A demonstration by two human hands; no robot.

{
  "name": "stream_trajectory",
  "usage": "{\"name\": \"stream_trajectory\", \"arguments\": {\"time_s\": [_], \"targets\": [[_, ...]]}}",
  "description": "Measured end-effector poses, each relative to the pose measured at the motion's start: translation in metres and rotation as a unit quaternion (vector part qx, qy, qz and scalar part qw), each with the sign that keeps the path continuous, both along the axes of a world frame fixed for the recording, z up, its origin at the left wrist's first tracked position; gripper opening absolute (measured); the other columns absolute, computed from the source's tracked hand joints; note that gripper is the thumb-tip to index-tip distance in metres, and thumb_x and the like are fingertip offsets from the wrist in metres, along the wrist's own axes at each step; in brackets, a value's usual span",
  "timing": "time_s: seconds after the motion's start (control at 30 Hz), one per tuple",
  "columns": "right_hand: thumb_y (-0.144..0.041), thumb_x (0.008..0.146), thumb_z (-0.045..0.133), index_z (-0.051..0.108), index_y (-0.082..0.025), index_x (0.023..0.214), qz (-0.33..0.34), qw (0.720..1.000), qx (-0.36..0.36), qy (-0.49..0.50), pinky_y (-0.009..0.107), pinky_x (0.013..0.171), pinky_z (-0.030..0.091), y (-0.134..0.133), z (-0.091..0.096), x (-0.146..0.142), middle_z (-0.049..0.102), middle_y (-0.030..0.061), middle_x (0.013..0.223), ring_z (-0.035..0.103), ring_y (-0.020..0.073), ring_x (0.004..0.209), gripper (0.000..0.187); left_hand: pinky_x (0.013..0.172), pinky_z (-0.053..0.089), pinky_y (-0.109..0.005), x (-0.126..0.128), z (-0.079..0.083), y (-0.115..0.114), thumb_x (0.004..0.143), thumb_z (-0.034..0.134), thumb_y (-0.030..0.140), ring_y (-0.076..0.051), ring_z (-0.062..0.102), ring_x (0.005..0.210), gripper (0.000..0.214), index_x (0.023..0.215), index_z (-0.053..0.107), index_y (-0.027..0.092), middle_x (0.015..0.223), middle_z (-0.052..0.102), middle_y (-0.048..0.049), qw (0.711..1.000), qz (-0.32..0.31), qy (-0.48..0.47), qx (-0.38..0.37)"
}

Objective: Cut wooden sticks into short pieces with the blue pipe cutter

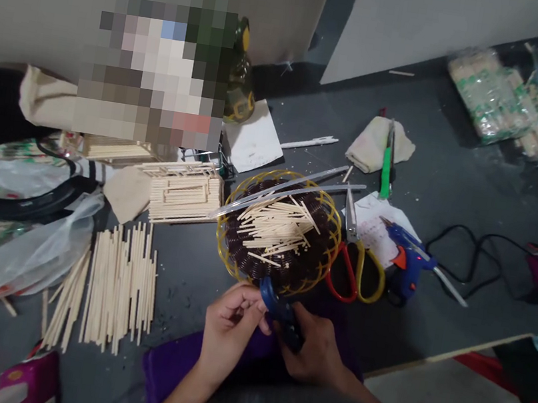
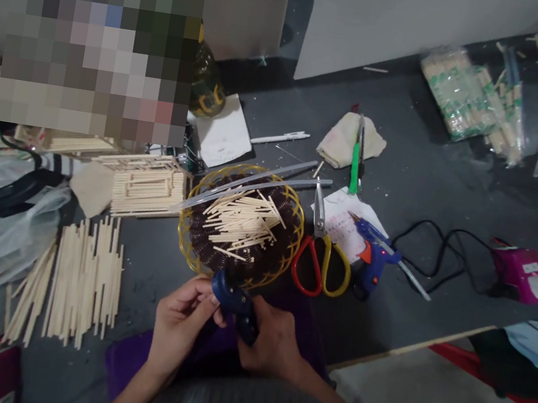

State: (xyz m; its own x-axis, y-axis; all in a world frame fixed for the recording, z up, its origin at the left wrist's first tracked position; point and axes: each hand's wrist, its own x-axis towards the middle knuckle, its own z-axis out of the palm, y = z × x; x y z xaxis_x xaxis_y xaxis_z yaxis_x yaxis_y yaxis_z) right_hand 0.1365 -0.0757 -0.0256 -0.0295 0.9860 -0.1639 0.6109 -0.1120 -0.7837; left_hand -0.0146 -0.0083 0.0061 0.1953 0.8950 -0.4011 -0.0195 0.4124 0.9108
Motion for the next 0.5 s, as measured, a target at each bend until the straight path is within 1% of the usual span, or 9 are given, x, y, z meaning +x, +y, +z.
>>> {"name": "stream_trajectory", "arguments": {"time_s": [0.1, 0.23, 0.33, 0.5], "targets": [[-0.022, 0.075, 0.052, 0.049, -0.023, 0.081, -0.007, 1.000, 0.000, 0.009, 0.023, 0.048, 0.037, -0.0027, -0.0045, -0.0005, 0.062, -0.0007, 0.059, 0.060, 0.0154, 0.049, 0.007, 0.051, 0.047, -0.015, -0.0003, 0.0001, -0.0010, 0.086, 0.065, 0.026, -0.007, 0.060, 0.048, 0.016, 0.076, 0.069, 0.015, 0.061, 0.057, 0.0022, 1.000, -0.002, 0.004, 0.010], [-0.021, 0.075, 0.052, 0.053, -0.022, 0.088, -0.003, 1.000, -0.011, 0.019, 0.023, 0.050, 0.039, -0.0043, -0.0067, -0.0001, 0.064, -0.0001, 0.063, 0.062, 0.0156, 0.052, 0.012, 0.050, 0.046, -0.015, -0.0004, 0.0007, -0.0023, 0.086, 0.064, 0.026, -0.006, 0.059, 0.048, 0.016, 0.075, 0.069, 0.015, 0.063, 0.057, 0.0022, 1.000, -0.003, 0.010, 0.019], [-0.020, 0.077, 0.051, 0.053, -0.022, 0.087, -0.002, 0.999, -0.024, 0.024, 0.022, 0.051, 0.039, -0.0042, -0.0068, -0.0001, 0.064, -0.0001, 0.062, 0.062, 0.0149, 0.054, 0.011, 0.050, 0.046, -0.015, -0.0005, 0.0006, -0.0025, 0.087, 0.064, 0.026, -0.006, 0.060, 0.048, 0.016, 0.076, 0.069, 0.015, 0.064, 0.056, 0.0024, 1.000, -0.003, 0.011, 0.022], [-0.022, 0.079, 0.051, 0.053, -0.022, 0.087, -0.006, 0.999, 0.007, 0.031, 0.022, 0.047, 0.036, -0.0028, -0.0087, -0.0002, 0.062, -0.0017, 0.059, 0.058, 0.0132, 0.046, 0.008, 0.049, 0.046, -0.015, 0.0002, 0.0008, -0.0019, 0.087, 0.063, 0.025, -0.006, 0.060, 0.047, 0.016, 0.075, 0.068, 0.015, 0.064, 0.056, 0.0030, 0.999, -0.004, 0.015, 0.033]]}}
